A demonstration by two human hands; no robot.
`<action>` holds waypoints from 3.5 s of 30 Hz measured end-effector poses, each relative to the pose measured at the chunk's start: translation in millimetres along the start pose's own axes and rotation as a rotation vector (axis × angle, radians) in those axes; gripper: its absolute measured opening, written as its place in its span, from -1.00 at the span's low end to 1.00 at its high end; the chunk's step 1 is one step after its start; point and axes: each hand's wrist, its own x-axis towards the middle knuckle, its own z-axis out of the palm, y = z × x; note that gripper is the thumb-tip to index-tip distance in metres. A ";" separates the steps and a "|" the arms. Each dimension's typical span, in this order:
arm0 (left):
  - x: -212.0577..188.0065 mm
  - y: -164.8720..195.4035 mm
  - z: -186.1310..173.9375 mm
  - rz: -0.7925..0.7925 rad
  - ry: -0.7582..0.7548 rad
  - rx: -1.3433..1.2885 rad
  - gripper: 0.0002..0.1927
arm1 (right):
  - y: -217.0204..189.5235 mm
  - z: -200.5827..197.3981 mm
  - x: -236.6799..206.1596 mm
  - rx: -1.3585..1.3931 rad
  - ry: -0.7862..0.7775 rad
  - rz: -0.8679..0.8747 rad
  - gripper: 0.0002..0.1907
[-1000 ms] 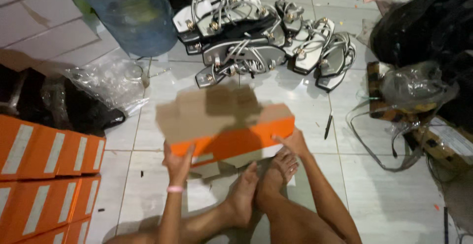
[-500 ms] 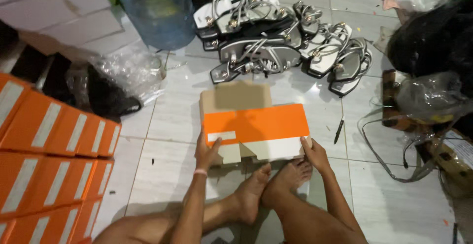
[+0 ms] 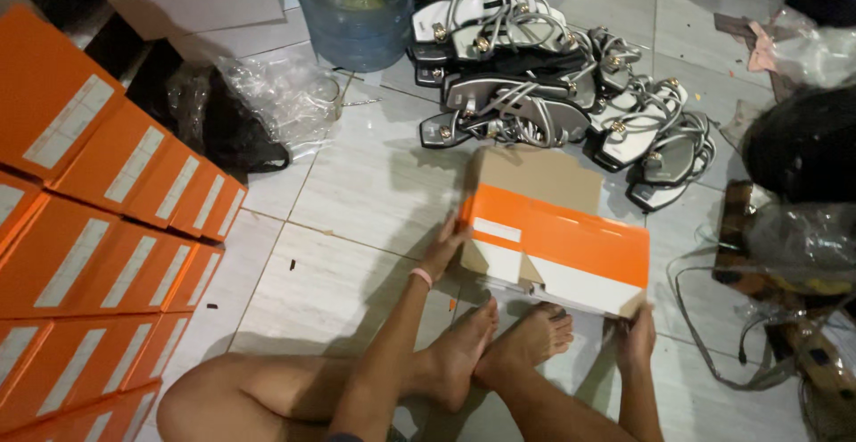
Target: The person marks orange cardboard boxes with a pen, then picks up a pair of white sandals and places them into a box. The person adjusts the sandals inside the box before closing the lid.
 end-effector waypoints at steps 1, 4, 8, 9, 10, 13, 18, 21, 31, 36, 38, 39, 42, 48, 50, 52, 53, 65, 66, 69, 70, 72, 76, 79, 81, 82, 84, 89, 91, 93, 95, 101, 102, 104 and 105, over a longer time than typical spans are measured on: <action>-0.4 -5.6 -2.9 0.021 -0.019 0.001 -0.06 | 4.7 -4.7 -5.8 0.002 0.038 -0.099 -0.52; -45.3 -7.3 -11.6 0.226 0.216 0.508 -0.11 | 28.2 -6.4 -49.2 -0.673 0.270 -0.333 -0.51; -132.4 -26.7 38.7 -0.362 -0.177 -0.120 -0.06 | 67.8 74.1 -109.0 -1.076 0.531 -0.437 -0.55; -138.3 -25.7 45.3 -0.492 -0.224 -0.183 -0.05 | 74.2 107.8 -114.8 -1.201 0.520 -0.375 -0.55; -138.6 -22.1 50.0 -0.584 -0.250 -0.217 -0.04 | 77.4 142.2 -117.8 -1.338 0.479 -0.316 -0.56; -132.9 -0.9 58.8 -0.694 -0.217 -0.241 0.01 | 50.9 184.7 -127.2 -1.431 0.384 -0.311 -0.53; -130.2 29.4 80.5 -0.769 -0.069 -0.271 0.10 | 19.8 196.0 -131.0 -1.559 0.269 0.043 -0.63; -131.9 33.4 85.7 -0.725 -0.036 -0.313 0.12 | 34.3 190.7 -127.9 -1.703 0.342 -0.180 -0.56; -138.1 46.0 88.2 -0.588 -0.393 -0.231 -0.04 | 36.0 161.3 -113.1 -1.618 0.248 -0.149 -0.55; -146.8 18.1 75.8 -0.510 -0.577 -0.142 -0.02 | 27.4 80.0 -153.7 -1.324 0.158 -0.153 -0.52; -146.2 6.3 72.0 -0.472 -0.640 -0.097 -0.01 | 27.3 54.0 -169.9 -1.188 0.145 -0.129 -0.50; -144.6 4.0 69.6 -0.454 -0.679 -0.081 0.00 | 23.8 47.8 -172.1 -1.119 0.153 -0.112 -0.50; -134.6 10.6 63.4 -0.406 -0.815 -0.016 0.03 | 17.8 30.3 -194.9 -0.947 0.175 -0.045 -0.47; -96.6 53.6 46.2 -0.319 -1.147 0.104 0.12 | 2.7 17.0 -260.9 -0.718 0.287 0.107 -0.42; -85.7 62.0 36.1 -0.276 -1.260 0.119 0.16 | 4.1 16.5 -280.3 -0.671 0.315 0.146 -0.40; -74.0 67.1 28.4 -0.198 -1.376 0.120 0.20 | 0.0 16.2 -293.8 -0.640 0.346 0.167 -0.38; -67.9 69.5 24.6 -0.161 -1.432 0.114 0.22 | -7.3 14.5 -300.6 -0.624 0.346 0.178 -0.37; -44.4 85.2 5.7 -0.115 -1.655 -0.092 0.45 | -10.2 63.3 -279.3 -0.435 0.448 0.264 -0.24; -40.2 81.8 8.3 -0.114 -1.632 -0.059 0.42 | 2.7 69.6 -277.3 -0.413 0.453 0.265 -0.23; -34.8 61.7 21.1 -0.159 -1.538 0.007 0.34 | 33.3 84.7 -262.0 -0.383 0.499 0.216 -0.20; -33.3 57.4 26.0 -0.158 -1.496 0.038 0.32 | 39.0 88.8 -252.3 -0.409 0.551 0.187 -0.19; -37.0 44.0 15.9 -0.198 -1.355 0.109 0.27 | 42.6 92.3 -233.7 -0.510 0.721 0.108 -0.23; -61.1 45.6 -86.6 -0.356 -0.731 0.425 0.17 | 35.5 87.1 -191.5 -0.567 0.833 0.021 -0.33; -98.3 88.7 -182.0 -0.490 0.142 0.623 0.10 | 26.6 73.3 -167.3 -0.640 0.796 -0.116 -0.41; -132.4 134.3 -228.7 -0.296 0.589 0.682 0.06 | 22.0 62.2 -153.1 -0.718 0.779 -0.210 -0.44; -130.4 145.7 -226.2 -0.164 0.727 0.706 0.04 | 22.2 59.2 -145.7 -0.741 0.768 -0.237 -0.46; -82.6 152.6 -189.4 0.215 0.468 0.883 0.00 | 20.8 52.2 -131.1 -0.817 0.732 -0.305 -0.48; 40.9 102.1 -16.6 0.752 -0.641 1.717 -0.09 | 12.4 38.5 -120.8 -0.682 0.541 -0.361 -0.49; 50.5 75.9 39.0 0.926 -1.063 1.893 -0.12 | 8.1 36.3 -127.3 -0.771 0.541 -0.339 -0.51; 46.4 62.0 70.0 1.157 -1.068 1.719 -0.22 | 5.3 38.7 -131.6 -0.821 0.549 -0.368 -0.52; 41.3 58.2 79.7 1.114 -1.138 1.742 -0.41 | 5.1 42.8 -135.3 -0.856 0.544 -0.411 -0.53; 31.4 59.7 64.6 1.209 -1.128 1.767 -0.58 | 4.1 47.8 -136.0 -0.964 0.498 -0.429 -0.55; 33.4 60.5 63.2 1.266 -1.078 1.710 -0.64 | 4.3 47.2 -135.4 -0.967 0.479 -0.457 -0.55; 36.2 62.2 62.0 1.283 -1.155 1.812 -0.49 | 2.0 49.2 -137.2 -0.974 0.439 -0.507 -0.56; 36.6 62.8 61.1 1.279 -1.193 1.861 -0.42 | -0.3 53.0 -139.1 -0.968 0.388 -0.517 -0.59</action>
